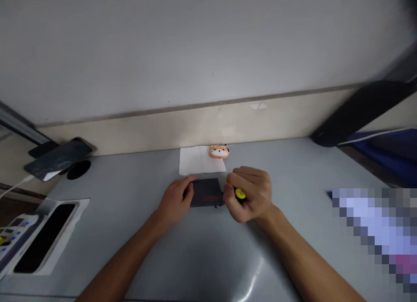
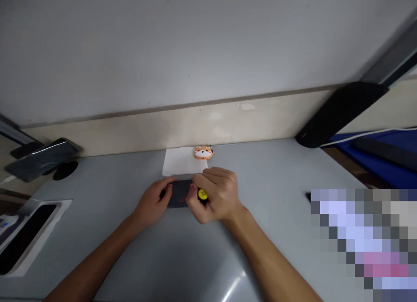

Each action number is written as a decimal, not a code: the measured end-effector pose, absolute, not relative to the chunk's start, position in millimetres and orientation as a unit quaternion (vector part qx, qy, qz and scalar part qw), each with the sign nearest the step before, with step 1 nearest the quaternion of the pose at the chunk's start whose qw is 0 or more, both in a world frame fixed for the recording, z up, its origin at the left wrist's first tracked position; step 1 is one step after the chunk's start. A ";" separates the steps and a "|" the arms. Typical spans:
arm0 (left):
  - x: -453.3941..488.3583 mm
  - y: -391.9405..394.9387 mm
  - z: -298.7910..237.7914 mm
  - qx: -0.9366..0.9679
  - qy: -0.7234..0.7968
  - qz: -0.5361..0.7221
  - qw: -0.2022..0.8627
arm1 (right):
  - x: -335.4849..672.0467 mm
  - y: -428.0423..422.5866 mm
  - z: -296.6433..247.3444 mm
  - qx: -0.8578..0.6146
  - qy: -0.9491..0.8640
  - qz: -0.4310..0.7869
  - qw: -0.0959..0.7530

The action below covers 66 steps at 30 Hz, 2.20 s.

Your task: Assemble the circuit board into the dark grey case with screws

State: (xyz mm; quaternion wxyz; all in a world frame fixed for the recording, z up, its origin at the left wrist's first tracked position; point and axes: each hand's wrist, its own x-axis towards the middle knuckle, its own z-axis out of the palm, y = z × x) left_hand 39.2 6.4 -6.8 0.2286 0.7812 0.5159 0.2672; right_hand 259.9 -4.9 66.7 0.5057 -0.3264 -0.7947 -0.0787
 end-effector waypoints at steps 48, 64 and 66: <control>40.9 -8.3 3.5 0.895 0.260 0.358 0.054 | 254.7 -12.2 60.1 -0.302 -0.676 0.046 0.671; 16.5 21.8 -10.1 0.796 0.392 0.449 0.108 | 262.0 -5.7 55.2 -0.291 -0.647 -0.076 0.701; 14.1 29.4 -11.4 0.778 0.435 0.442 0.099 | 262.9 -4.1 54.2 -0.294 -0.655 -0.085 0.691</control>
